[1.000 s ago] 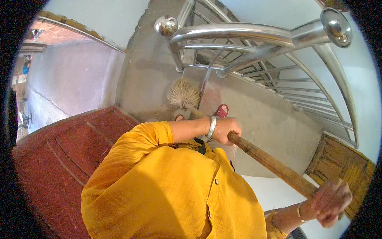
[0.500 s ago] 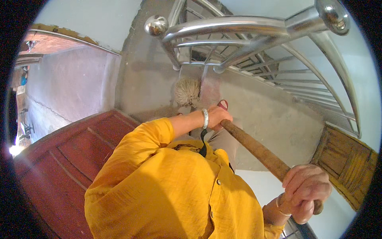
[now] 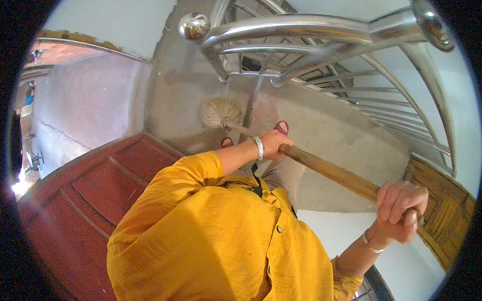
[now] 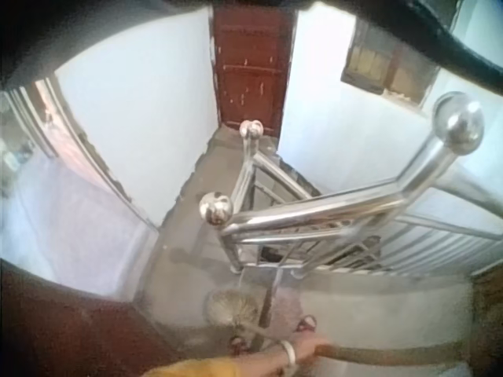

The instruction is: The recorder uses a long-handled mop to clean an indoor staircase.

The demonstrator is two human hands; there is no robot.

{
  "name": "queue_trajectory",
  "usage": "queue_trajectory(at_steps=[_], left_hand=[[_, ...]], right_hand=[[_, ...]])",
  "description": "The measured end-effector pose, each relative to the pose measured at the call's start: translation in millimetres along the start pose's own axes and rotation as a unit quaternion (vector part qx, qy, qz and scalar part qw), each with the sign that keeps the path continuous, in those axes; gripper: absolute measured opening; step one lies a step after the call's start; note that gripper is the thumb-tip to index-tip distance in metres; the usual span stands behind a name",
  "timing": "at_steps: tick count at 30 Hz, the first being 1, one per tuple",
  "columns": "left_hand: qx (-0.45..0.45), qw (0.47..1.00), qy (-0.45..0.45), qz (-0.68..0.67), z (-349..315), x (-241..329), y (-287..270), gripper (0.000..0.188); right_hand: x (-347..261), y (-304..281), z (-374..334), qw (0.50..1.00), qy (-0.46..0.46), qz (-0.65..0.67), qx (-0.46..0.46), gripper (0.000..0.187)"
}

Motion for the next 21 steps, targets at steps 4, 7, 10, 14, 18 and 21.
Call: queue_trajectory(at_steps=[4,7,10,14,18,21], left_hand=[[-0.1,0.994,0.044,0.019,20,-7,3,0.028],[-0.06,0.995,0.082,-0.003,51,-8,-7,0.033],[-0.101,0.991,0.086,0.037,50,3,-28,0.039],[-0.068,0.995,0.07,0.037,24,2,-29,0.035],[0.023,0.999,0.026,0.011,15,10,-25,0.032],[0.154,0.987,0.045,0.014,8,5,-12,0.03]], right_hand=[[-15,2,-4,1.0,-0.017,-0.021,-0.007,0.012],[-28,0,-11,0.996,-0.054,-0.039,0.063,0.011],[-29,-3,-15,0.989,-0.079,-0.031,0.119,0.011],[-30,16,-15,0.993,-0.078,-0.075,0.036,0.012],[-40,15,2,0.995,-0.086,-0.052,0.001,0.014],[-43,9,5,0.996,-0.04,-0.016,-0.08,0.023]])
Point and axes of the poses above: each hand's wrist, its own z-axis towards the middle knuckle, its own y-axis out of the palm, x = y × z, the point moved 2 cm from there along z, towards the middle knuckle, and after that the axes turned 14 degrees about y, right-handed, at the moved point
